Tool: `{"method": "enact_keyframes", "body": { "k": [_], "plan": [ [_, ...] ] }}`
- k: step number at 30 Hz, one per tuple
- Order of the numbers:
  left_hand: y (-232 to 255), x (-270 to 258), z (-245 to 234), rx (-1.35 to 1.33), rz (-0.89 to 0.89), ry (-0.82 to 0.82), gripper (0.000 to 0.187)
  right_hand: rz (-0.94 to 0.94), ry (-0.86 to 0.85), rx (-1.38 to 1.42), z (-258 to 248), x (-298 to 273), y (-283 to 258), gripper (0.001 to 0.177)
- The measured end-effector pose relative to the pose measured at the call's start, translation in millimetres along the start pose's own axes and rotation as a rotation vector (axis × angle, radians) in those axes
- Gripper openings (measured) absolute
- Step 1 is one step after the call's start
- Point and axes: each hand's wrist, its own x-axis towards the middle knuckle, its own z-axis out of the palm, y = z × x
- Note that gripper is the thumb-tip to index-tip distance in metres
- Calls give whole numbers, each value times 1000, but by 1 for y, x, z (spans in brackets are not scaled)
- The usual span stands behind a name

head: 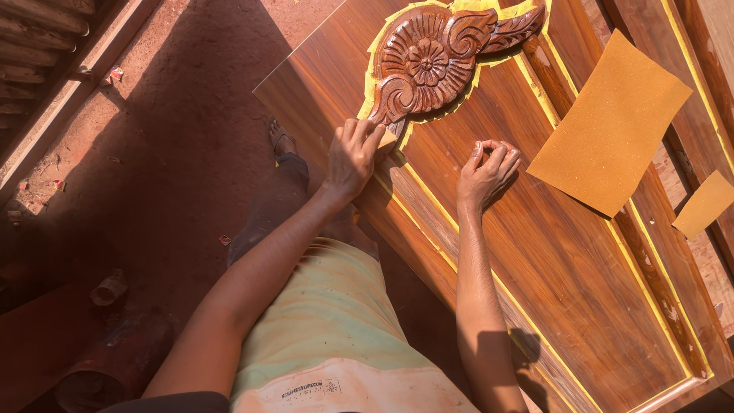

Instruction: The person sands a wooden door panel using a sanding block. They smooth the flat surfaces, the edges, and the intricate carved floral design. The person moves around the panel to reach different areas while sanding.

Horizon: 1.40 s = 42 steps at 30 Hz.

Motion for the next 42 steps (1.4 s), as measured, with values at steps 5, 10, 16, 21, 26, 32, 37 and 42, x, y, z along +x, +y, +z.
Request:
{"method": "enact_keyframes", "body": {
  "k": [5,10,16,21,26,32,37,42],
  "plan": [
    [6,-32,-11,-69,-37,-59,36,-6,-23,-37,-1,-4,5,18],
    [12,-14,8,-62,-65,-8,39,-14,-20,-15,-1,-4,6,17],
    [4,-23,1,71,96,-116,39,-26,-11,-77,-1,-4,5,18],
    [12,-28,-13,88,174,-137,37,-56,3,-35,-10,-4,3,17],
    [-3,-26,-38,-26,36,-144,37,-4,-2,-19,-4,-1,-5,18],
    [-8,27,3,204,18,-5,39,-25,-14,-33,-8,-2,-3,16],
    [5,13,5,255,56,-96,51,-30,-8,-96,-9,-2,3,18],
    [-2,33,6,291,141,-137,40,-23,-31,-85,-7,-3,0,21]
  ]
}}
